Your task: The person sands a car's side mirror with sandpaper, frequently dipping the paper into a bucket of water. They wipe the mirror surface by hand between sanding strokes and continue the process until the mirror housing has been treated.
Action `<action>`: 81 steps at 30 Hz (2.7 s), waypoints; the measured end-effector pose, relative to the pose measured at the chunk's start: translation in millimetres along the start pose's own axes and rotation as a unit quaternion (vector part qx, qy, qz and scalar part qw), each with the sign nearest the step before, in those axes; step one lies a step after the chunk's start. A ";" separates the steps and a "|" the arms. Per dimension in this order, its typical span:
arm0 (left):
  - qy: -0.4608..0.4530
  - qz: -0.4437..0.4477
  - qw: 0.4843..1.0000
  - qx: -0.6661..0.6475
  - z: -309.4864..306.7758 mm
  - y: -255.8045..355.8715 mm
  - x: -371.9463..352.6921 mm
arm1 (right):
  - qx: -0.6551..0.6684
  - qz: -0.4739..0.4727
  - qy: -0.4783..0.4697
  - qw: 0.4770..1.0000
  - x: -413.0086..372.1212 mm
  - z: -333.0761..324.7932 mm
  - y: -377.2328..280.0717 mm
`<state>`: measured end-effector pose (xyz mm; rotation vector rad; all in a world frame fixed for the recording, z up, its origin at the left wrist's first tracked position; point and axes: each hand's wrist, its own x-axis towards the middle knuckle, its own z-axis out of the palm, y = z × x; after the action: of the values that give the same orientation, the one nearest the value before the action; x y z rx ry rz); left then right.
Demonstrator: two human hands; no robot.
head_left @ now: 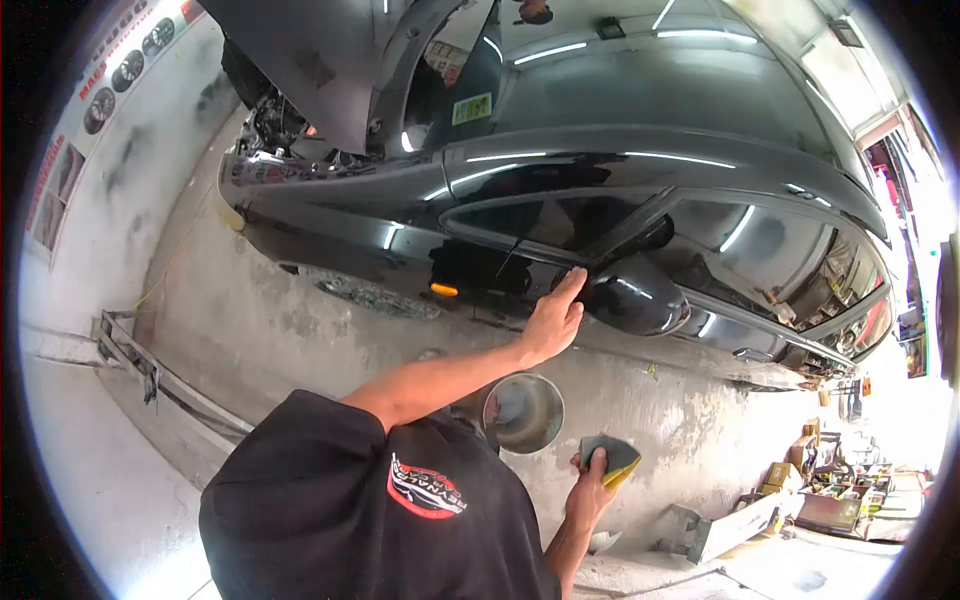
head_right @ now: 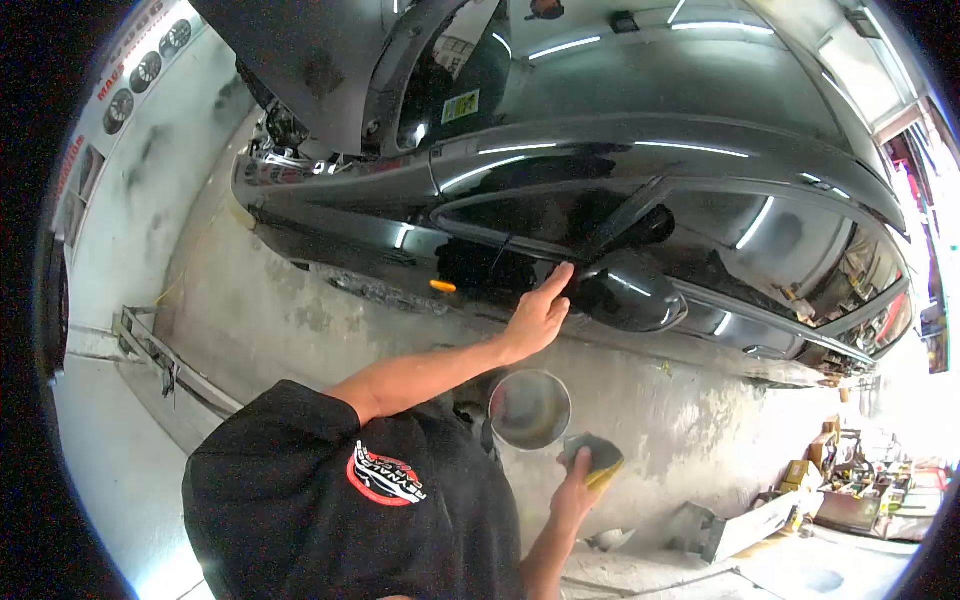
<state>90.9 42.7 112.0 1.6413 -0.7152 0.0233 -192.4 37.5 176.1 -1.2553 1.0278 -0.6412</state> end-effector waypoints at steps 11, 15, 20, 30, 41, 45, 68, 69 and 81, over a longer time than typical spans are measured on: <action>0.000 -0.181 0.931 -0.318 22.2 -28.0 -30.6 | -0.270 -0.217 -0.047 0.937 76.1 60.9 -86.2; -0.031 -0.213 0.912 -0.349 8.7 -40.8 -14.6 | -0.396 -0.317 -0.067 0.859 106.3 102.9 -106.9; -0.084 -0.214 0.934 -0.273 -15.4 -15.1 -13.9 | -0.431 -0.454 -0.031 0.779 147.1 147.7 -109.7; -0.185 -0.056 0.978 -0.080 -55.8 -3.9 1.1 | -0.415 -0.313 0.061 0.852 177.3 148.9 -138.9; -0.238 0.043 0.968 -0.064 -14.3 30.8 109.8 | -0.304 -0.233 0.153 0.911 142.4 165.4 -141.4; -0.206 0.086 0.971 -0.084 -11.4 11.5 102.7 | -0.299 -0.250 0.140 0.910 147.6 152.6 -140.9; -0.084 -0.088 0.970 -0.209 -39.1 -16.6 -10.4 | -0.670 -0.471 -0.344 0.458 224.3 181.8 -220.5; -0.077 -0.094 0.969 -0.214 -37.2 -14.2 -13.9 | -0.688 -0.454 -0.351 0.444 220.4 183.4 -222.9; -0.134 -0.134 0.950 -0.247 -74.5 -39.8 -24.9 | -0.725 -0.404 -0.397 0.393 230.9 200.8 -230.1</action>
<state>117.1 121.5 82.8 1.2517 -0.6311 -0.5431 117.8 -123.5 332.4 -3.2375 -0.3199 0.5803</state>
